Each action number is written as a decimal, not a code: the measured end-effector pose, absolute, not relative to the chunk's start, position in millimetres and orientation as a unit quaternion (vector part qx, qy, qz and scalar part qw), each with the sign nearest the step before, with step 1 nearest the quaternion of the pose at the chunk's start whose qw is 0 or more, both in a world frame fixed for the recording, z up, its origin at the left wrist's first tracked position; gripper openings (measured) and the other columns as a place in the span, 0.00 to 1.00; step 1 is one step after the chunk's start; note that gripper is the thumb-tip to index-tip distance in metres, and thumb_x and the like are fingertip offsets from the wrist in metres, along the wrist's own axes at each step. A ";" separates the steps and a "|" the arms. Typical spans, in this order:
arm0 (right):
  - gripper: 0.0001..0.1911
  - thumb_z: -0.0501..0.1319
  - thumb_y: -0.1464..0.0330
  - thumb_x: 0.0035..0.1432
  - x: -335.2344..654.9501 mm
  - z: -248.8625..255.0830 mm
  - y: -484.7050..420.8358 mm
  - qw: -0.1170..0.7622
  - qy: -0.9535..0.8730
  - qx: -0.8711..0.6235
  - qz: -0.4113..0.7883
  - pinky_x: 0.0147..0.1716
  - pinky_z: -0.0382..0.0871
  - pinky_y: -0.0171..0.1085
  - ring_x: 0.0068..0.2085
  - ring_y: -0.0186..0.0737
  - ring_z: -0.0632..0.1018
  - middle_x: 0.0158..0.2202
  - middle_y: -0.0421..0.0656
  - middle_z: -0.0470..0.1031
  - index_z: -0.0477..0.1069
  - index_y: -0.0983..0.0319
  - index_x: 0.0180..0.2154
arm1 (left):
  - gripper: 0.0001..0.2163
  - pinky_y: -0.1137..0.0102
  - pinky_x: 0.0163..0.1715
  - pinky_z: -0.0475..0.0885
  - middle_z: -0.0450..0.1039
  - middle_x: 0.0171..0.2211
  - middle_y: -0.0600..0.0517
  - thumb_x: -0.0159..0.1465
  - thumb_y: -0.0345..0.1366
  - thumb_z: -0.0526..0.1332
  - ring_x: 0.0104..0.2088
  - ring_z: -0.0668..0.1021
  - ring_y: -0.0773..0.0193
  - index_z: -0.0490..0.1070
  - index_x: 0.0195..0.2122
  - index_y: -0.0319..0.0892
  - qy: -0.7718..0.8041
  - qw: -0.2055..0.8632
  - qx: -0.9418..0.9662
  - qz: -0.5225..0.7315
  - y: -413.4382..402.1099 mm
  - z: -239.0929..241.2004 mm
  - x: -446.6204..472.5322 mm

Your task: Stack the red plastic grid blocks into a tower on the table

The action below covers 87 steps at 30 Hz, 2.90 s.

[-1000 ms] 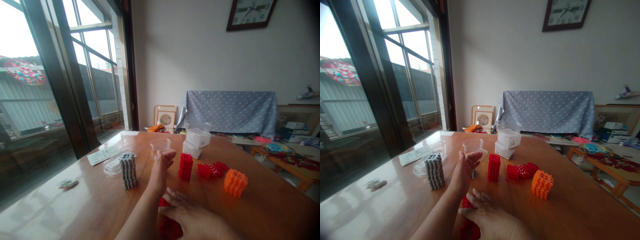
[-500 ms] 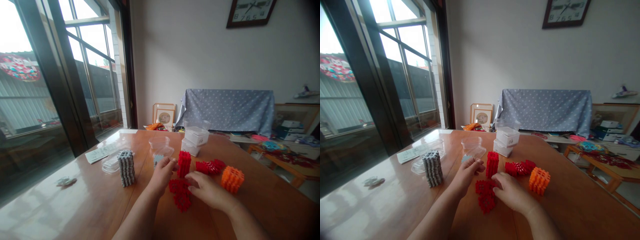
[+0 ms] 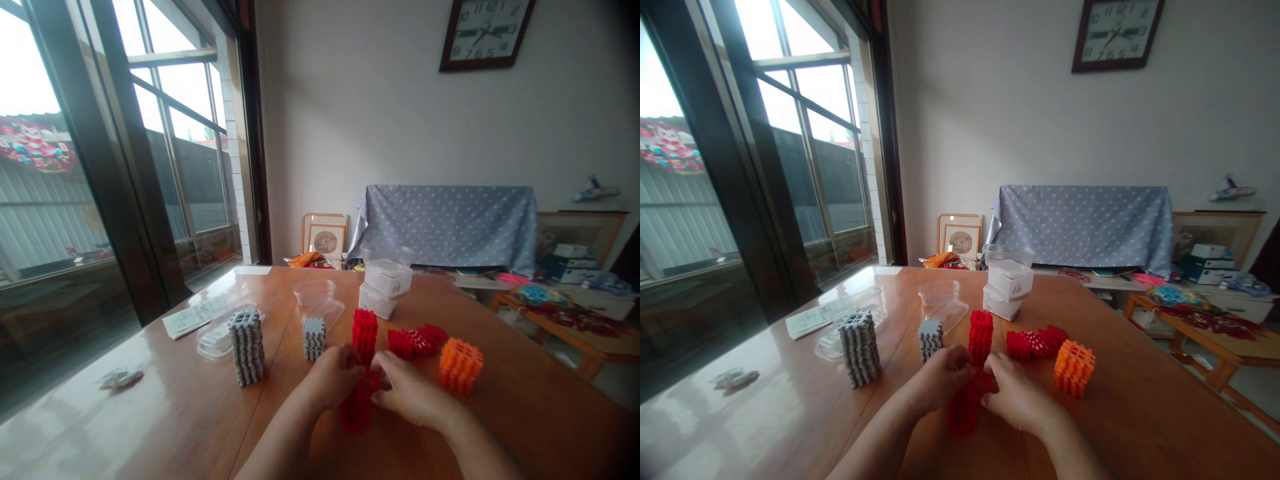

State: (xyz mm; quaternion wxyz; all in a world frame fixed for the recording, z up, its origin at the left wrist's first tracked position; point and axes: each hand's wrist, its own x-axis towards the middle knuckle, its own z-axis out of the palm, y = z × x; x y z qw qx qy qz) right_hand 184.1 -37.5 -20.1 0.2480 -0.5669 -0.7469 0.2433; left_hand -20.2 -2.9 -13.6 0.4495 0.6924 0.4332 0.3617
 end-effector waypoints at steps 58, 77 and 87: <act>0.32 0.69 0.54 0.53 202.7 1.9 36.8 0.511 -0.614 -0.551 0.241 0.59 0.66 0.50 0.58 0.53 0.74 0.59 0.50 0.71 0.74 0.59 0.57 | 0.16 0.74 0.28 0.64 0.78 0.37 0.48 0.58 0.46 0.68 0.28 0.76 0.69 0.70 0.41 0.40 0.372 0.682 0.367 0.512 5.4 -3.3 -14.9; 0.15 0.61 0.56 0.63 163.6 12.5 -32.9 0.341 -0.730 -0.499 0.318 0.32 0.63 0.34 0.32 0.37 0.72 0.29 0.38 0.73 0.72 0.60 0.33 | 0.14 0.74 0.28 0.61 0.75 0.32 0.51 0.61 0.47 0.65 0.26 0.72 0.71 0.70 0.38 0.41 0.406 0.607 0.389 0.561 0.4 8.3 -15.7; 0.18 0.69 0.54 0.50 124.1 14.0 -63.8 0.113 -0.799 -0.569 0.160 0.34 0.61 0.39 0.39 0.51 0.80 0.36 0.45 0.82 0.76 0.57 0.40 | 0.16 0.73 0.28 0.60 0.75 0.30 0.52 0.57 0.47 0.69 0.25 0.71 0.71 0.69 0.35 0.41 0.399 0.613 0.391 0.559 -0.8 10.6 -16.2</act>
